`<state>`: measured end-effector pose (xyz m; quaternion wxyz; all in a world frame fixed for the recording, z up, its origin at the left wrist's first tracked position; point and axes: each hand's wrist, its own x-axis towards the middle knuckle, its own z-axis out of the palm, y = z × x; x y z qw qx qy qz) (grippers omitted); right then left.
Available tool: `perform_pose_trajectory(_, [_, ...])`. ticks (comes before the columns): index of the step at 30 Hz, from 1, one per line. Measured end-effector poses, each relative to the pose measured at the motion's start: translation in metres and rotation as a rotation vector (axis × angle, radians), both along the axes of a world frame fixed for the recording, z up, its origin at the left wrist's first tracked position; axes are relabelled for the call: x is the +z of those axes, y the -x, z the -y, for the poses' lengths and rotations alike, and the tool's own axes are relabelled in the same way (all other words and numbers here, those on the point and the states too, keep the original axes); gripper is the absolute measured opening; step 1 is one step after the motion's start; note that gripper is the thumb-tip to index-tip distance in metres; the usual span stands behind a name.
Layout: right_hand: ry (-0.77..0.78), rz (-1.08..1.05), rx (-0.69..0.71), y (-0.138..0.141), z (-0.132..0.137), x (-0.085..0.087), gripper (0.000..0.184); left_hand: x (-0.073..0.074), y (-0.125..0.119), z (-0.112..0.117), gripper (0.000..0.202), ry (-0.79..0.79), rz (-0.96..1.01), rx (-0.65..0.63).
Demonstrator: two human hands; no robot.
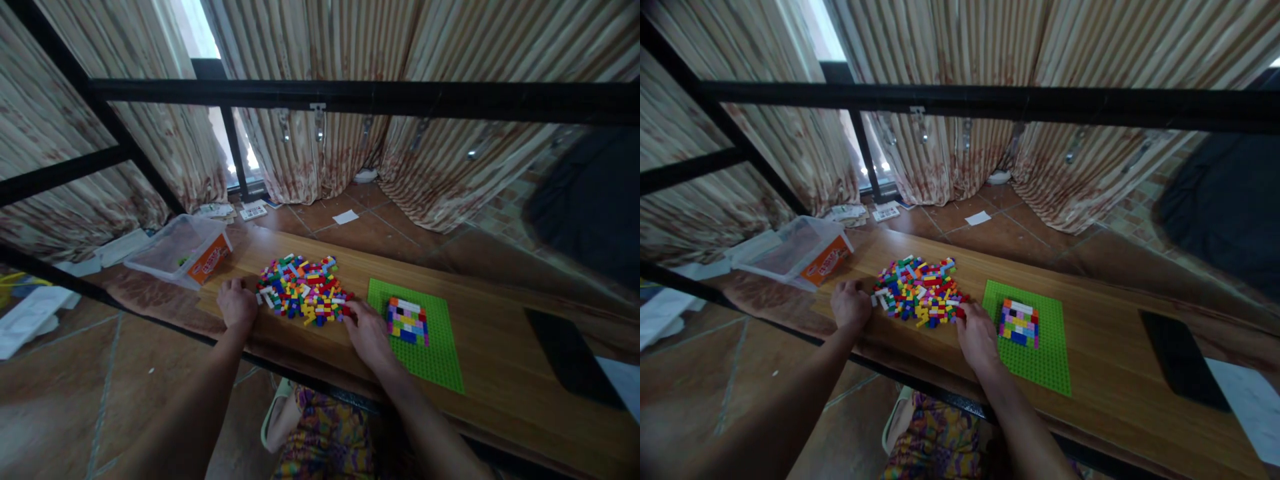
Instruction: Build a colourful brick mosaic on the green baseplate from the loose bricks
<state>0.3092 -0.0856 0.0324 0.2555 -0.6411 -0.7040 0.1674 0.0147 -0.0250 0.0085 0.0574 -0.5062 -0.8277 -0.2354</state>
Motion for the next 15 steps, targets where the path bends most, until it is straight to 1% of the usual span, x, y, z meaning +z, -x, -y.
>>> perform_pose_trajectory(3, [0.025, -0.111, -0.006, 0.000, -0.004, -0.001, 0.026, -0.001, 0.000, 0.000, 0.032, 0.001, 0.002, 0.004])
perform_pose_trajectory(5, [0.018, -0.144, -0.034, -0.002, -0.007, -0.001, 0.024, -0.001, 0.000, 0.000, 0.032, 0.000, 0.002, -0.004])
perform_pose_trajectory(10, [-0.063, -0.012, -0.122, -0.011, -0.020, 0.001, 0.027, -0.003, 0.001, -0.001, 0.033, 0.000, 0.012, -0.001])
perform_pose_trajectory(15, [-0.045, 0.087, -0.104, -0.017, -0.035, 0.005, 0.031, -0.003, 0.001, -0.001, 0.032, -0.012, 0.017, -0.004])
